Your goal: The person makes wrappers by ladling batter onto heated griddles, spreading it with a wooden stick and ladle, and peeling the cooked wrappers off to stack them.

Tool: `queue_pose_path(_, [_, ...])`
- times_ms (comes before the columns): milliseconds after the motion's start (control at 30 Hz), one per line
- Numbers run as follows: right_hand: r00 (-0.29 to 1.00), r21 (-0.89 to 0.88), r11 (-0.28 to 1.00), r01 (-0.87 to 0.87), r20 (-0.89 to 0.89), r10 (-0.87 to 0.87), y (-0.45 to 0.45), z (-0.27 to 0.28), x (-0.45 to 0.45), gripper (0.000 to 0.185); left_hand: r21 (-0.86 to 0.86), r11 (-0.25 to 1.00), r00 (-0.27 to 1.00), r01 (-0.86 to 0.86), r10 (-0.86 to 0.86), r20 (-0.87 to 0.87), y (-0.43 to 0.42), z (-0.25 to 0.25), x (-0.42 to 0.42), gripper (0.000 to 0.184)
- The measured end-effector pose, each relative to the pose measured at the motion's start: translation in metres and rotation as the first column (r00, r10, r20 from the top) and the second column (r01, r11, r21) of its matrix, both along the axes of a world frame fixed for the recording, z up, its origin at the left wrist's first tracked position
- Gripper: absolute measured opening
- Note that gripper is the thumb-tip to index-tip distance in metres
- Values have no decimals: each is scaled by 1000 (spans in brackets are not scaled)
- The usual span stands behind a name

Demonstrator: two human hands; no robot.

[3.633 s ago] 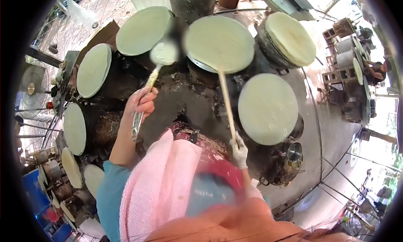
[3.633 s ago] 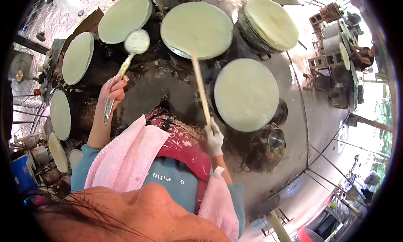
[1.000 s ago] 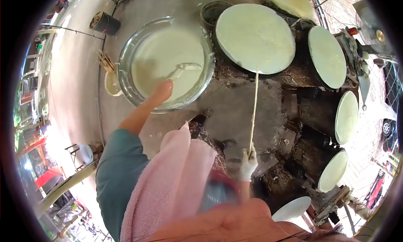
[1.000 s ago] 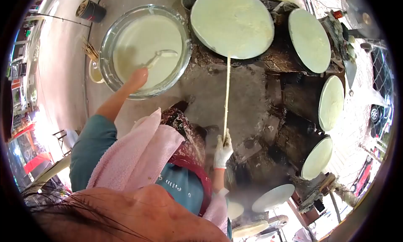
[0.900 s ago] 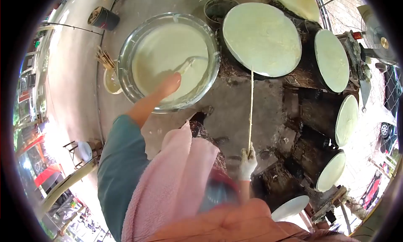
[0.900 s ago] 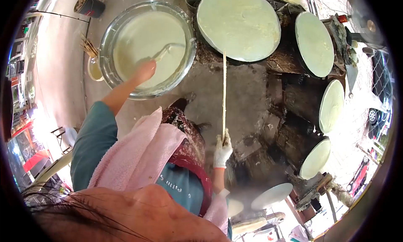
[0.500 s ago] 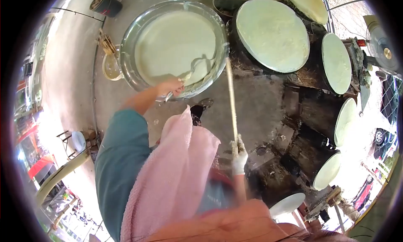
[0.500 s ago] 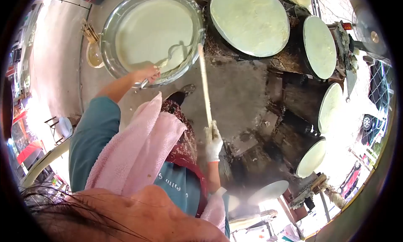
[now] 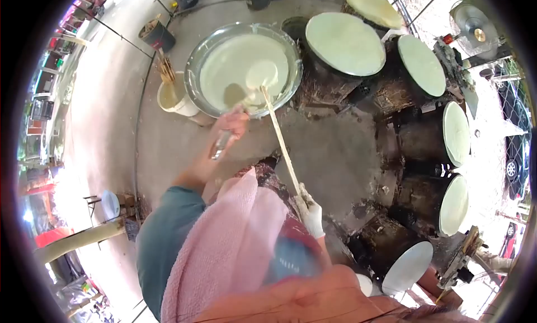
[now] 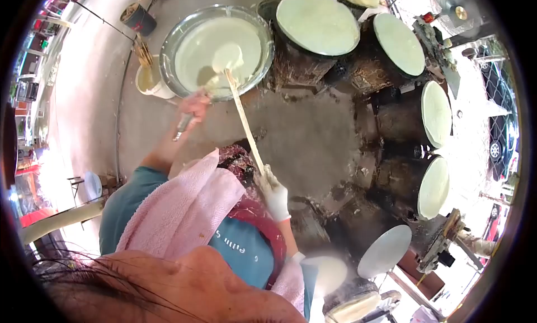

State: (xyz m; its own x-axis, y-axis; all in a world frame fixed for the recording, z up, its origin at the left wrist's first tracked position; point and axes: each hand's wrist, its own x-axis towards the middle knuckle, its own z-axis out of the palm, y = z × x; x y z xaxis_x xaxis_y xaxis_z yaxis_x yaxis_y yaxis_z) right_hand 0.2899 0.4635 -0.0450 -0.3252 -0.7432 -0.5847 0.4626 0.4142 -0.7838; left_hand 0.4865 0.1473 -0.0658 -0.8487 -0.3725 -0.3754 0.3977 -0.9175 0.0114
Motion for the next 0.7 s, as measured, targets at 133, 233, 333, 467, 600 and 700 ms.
queue_pose_path(133, [948,-321,904,283,-50,-315,27,-19,-1,55,-377,923,975,-84,-3,-223,-31,88,4,35])
queue_pose_path(233, [863,-256,858,445,-133,-487,32,-56,-19,49,-512,852,994,-108,82,-73,-69,117,-13,28])
queue_pose_path(333, [773,-179,772,610,-79,-629,31,-67,-40,44,-357,932,990,-56,98,101,-107,130,-45,21])
queue_pose_path(467, [697,-63,719,693,-200,-689,39,-51,-64,42,-834,442,819,330,306,486,-67,135,-88,26])
queue_pose_path(600, [478,-214,492,844,-117,-871,64,-88,-79,51,-838,242,853,489,68,518,-56,147,-153,29])
queue_pose_path(700, [308,-261,330,907,-121,-944,81,-92,-81,57,-724,283,770,630,-347,534,-43,141,-226,32])
